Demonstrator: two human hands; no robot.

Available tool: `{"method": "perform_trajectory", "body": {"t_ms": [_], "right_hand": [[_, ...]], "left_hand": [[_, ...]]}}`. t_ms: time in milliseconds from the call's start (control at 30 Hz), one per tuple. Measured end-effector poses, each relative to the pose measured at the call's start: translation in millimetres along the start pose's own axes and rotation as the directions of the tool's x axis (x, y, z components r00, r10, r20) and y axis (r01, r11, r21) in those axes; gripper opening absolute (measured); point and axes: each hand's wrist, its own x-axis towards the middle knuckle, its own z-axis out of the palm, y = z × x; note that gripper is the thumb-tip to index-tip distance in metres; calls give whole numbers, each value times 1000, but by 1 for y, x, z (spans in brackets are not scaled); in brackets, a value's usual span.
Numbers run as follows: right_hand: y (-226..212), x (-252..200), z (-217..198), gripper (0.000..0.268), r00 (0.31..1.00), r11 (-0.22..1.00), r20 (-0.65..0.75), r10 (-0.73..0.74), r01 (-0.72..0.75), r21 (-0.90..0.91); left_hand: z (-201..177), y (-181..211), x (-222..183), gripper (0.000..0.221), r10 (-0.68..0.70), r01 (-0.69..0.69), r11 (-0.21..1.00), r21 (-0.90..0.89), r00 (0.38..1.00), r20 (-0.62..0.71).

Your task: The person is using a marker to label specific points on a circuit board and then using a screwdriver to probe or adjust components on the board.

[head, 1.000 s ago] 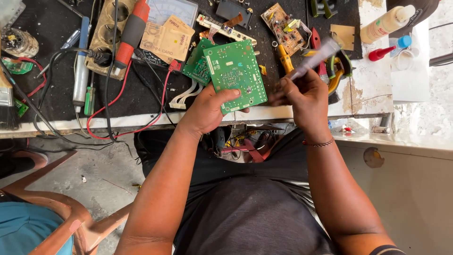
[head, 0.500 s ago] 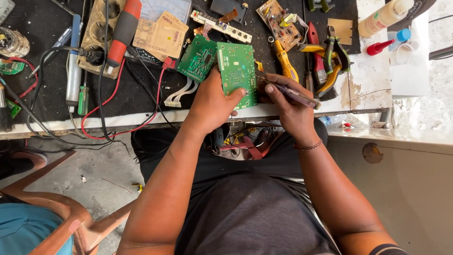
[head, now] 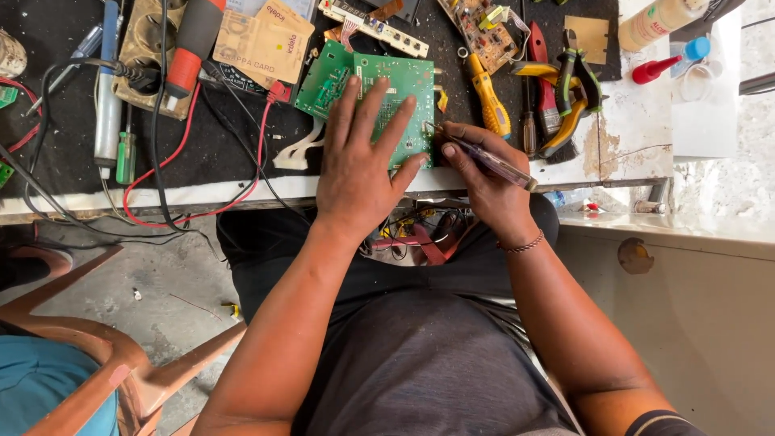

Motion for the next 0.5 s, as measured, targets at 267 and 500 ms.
{"method": "perform_trajectory", "body": {"t_ms": [267,500], "right_hand": [[3,-1,6,16,994,985,-2,-106,105,136],[-4,1,8,14,953,945,-5,-303,300,-131]], "left_hand": [[19,-6,-1,61,105,-118,976,-183,992,-75],[17,-5,1,60,91,-105,979,-177,992,-83]]}}
